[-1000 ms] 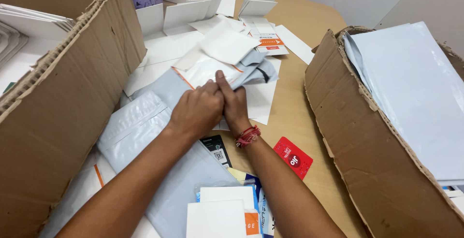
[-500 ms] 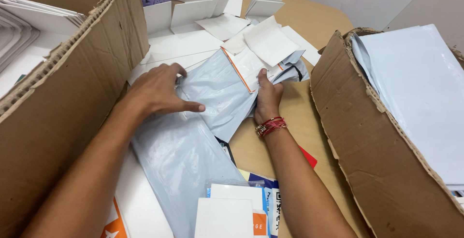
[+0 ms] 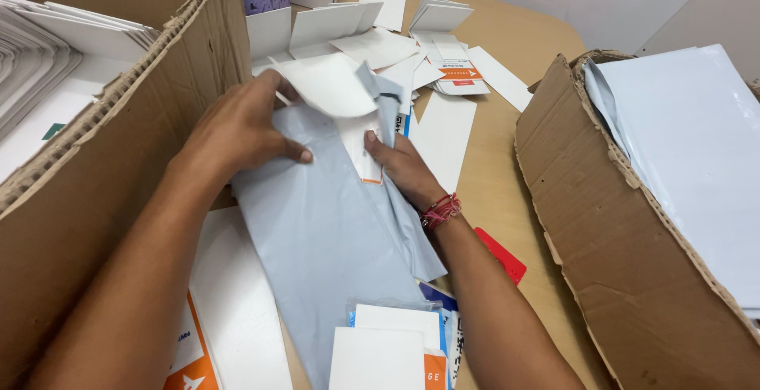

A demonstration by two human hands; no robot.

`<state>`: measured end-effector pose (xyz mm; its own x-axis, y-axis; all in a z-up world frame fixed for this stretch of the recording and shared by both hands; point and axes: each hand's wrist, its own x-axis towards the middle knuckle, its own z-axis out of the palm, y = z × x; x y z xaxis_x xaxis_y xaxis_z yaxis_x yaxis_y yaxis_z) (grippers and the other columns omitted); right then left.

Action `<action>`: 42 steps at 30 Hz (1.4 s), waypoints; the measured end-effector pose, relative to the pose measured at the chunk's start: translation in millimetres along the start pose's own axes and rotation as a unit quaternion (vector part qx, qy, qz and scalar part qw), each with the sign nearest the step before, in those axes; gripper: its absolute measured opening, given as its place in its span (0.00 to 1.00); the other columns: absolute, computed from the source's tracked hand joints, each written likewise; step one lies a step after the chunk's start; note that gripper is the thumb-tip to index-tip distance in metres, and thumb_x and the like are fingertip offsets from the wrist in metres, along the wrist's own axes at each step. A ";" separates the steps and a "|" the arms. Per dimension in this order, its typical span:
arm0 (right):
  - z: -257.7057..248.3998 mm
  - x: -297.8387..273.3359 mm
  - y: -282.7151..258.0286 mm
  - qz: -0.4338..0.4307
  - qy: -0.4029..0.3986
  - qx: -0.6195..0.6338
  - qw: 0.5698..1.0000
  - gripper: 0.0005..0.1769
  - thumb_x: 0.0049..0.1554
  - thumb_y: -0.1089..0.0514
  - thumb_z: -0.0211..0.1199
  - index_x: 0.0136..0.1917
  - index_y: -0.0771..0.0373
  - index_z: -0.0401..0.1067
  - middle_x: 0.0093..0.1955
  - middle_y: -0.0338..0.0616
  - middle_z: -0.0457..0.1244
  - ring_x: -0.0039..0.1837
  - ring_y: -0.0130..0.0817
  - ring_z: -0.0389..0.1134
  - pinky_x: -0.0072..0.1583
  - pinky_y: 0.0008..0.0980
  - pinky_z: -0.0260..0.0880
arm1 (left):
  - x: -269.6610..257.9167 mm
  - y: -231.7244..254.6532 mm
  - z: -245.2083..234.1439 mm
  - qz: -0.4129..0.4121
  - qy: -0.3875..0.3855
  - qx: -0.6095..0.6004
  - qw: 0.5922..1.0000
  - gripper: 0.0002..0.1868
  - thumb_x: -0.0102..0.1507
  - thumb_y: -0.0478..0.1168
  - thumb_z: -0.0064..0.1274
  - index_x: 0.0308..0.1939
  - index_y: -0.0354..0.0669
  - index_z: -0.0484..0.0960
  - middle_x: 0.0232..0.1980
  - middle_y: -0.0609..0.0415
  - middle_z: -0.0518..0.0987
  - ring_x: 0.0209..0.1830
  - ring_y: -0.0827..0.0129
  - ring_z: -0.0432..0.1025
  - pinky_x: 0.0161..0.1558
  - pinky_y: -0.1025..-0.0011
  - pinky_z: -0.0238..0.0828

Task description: The person sorts through a pile of paper and plastic mailers on a desk, placing some into cardboard boxes and organizing others by hand.

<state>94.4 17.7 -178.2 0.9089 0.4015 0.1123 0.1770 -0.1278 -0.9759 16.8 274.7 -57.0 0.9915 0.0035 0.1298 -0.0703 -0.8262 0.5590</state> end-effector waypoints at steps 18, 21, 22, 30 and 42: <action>-0.1 -9.3 -31.1 -0.006 0.138 0.265 0.954 0.31 0.59 0.47 0.64 0.65 0.74 0.67 0.53 0.52 0.70 0.49 0.35 0.74 0.52 0.33 0.77 | 12.3 0.3 85.3 -0.044 0.111 -0.408 0.905 0.38 0.63 0.49 0.60 0.68 0.26 0.63 0.59 0.38 0.74 0.58 0.55 0.74 0.59 0.64 0.72; -10.4 -12.9 -38.7 -0.002 0.132 0.261 0.956 0.34 0.60 0.41 0.58 0.65 0.74 0.66 0.54 0.55 0.70 0.51 0.38 0.75 0.54 0.34 0.78 | -3.3 23.7 88.6 -0.037 0.013 -0.419 0.907 0.30 0.62 0.46 0.56 0.62 0.30 0.70 0.52 0.41 0.82 0.49 0.60 0.80 0.52 0.67 0.76; -11.4 -16.2 -42.3 -0.012 0.112 0.237 0.965 0.35 0.59 0.42 0.60 0.67 0.74 0.65 0.56 0.54 0.69 0.52 0.38 0.75 0.55 0.34 0.77 | -6.9 30.6 89.7 -0.009 0.003 -0.413 0.911 0.27 0.61 0.44 0.55 0.60 0.32 0.73 0.50 0.43 0.83 0.46 0.61 0.80 0.49 0.67 0.77; 10.5 -32.4 -63.1 0.015 -0.001 0.068 0.998 0.49 0.44 0.52 0.77 0.72 0.71 0.60 0.64 0.53 0.68 0.64 0.39 0.71 0.66 0.35 0.71 | -1.7 22.7 88.4 -0.045 0.134 -0.372 0.918 0.21 0.68 0.49 0.51 0.49 0.30 0.72 0.42 0.41 0.81 0.37 0.62 0.78 0.40 0.66 0.77; -29.5 -60.3 -139.1 -0.123 0.100 -0.106 0.982 0.45 0.44 0.68 0.75 0.71 0.73 0.59 0.65 0.52 0.66 0.67 0.40 0.68 0.69 0.36 0.67 | 21.8 42.4 105.3 0.141 0.032 -0.406 0.902 0.44 0.68 0.57 0.52 0.68 0.24 0.48 0.64 0.32 0.68 0.63 0.56 0.72 0.60 0.66 0.73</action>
<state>26.1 -15.4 -43.7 0.8806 0.2613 0.3954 0.4565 -0.2435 -0.8557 46.9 180.4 -116.7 0.9150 -0.0888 0.3937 -0.4019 -0.1132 0.9086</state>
